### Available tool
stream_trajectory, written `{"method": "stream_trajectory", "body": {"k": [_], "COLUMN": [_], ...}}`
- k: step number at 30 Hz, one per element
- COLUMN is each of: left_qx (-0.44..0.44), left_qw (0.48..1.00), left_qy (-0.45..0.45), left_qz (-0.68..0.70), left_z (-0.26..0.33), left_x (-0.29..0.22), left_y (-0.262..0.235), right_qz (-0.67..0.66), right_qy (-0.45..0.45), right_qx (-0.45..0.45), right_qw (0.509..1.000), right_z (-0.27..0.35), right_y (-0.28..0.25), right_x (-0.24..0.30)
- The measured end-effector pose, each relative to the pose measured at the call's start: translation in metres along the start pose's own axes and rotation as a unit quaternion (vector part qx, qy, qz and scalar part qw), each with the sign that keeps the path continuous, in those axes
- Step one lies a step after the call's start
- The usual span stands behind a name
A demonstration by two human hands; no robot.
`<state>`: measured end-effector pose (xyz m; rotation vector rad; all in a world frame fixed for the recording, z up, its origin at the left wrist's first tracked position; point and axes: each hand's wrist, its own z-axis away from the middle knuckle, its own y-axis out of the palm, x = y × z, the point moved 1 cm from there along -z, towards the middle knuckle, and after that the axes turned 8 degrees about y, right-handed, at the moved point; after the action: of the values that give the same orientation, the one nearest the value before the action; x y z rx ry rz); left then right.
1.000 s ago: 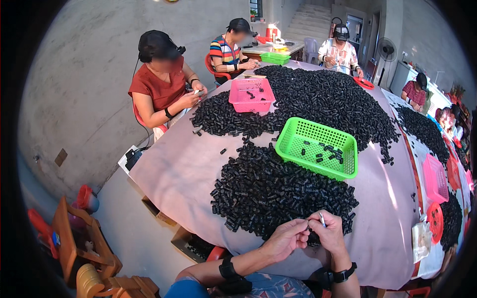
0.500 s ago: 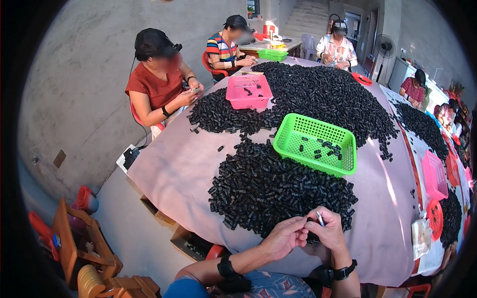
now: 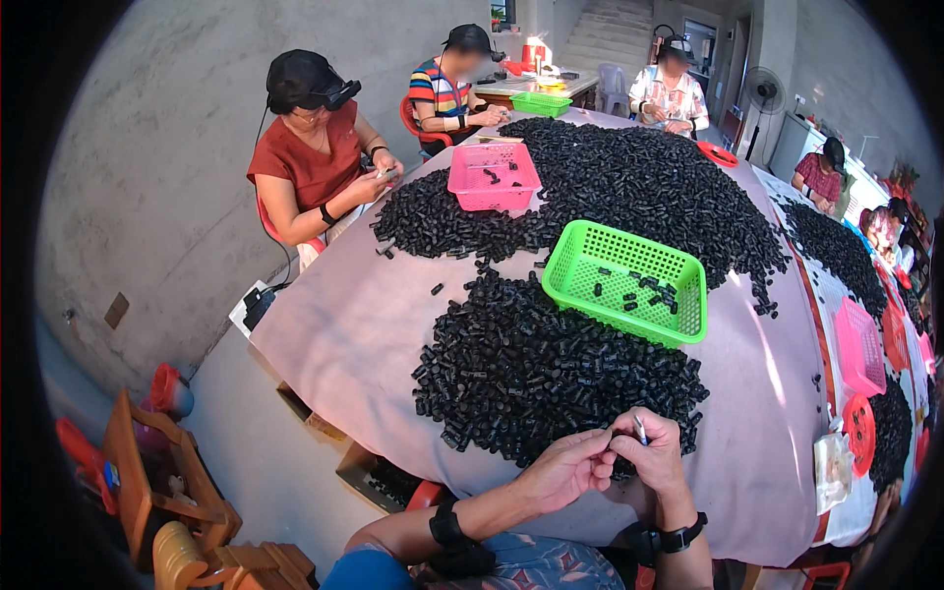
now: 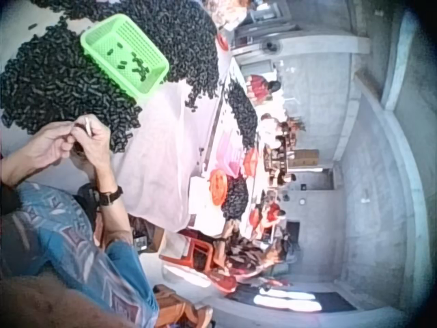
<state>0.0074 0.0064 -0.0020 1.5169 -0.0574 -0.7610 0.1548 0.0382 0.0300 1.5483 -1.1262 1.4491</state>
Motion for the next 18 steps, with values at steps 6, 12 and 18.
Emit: {"method": "stream_trajectory", "body": {"k": [6, 12, 18], "left_qx": [-0.009, -0.020, -0.017], "left_qw": [1.000, 1.000, 1.000], "left_qy": [0.006, -0.004, -0.011], "left_qz": [-0.003, -0.010, 0.002], "left_z": [0.000, 0.000, 0.000], "left_x": [0.001, 0.000, 0.001], "left_y": [-0.002, -0.001, 0.000], "right_qz": [0.000, 0.004, -0.006], "right_qy": [0.005, 0.033, 0.029], "right_qx": [0.013, -0.016, -0.015], "right_qw": [1.000, 0.999, 0.999], "right_z": [0.000, -0.001, 0.000], "right_y": [0.003, 0.000, -0.003], "right_x": [0.004, -0.003, -0.008]}}
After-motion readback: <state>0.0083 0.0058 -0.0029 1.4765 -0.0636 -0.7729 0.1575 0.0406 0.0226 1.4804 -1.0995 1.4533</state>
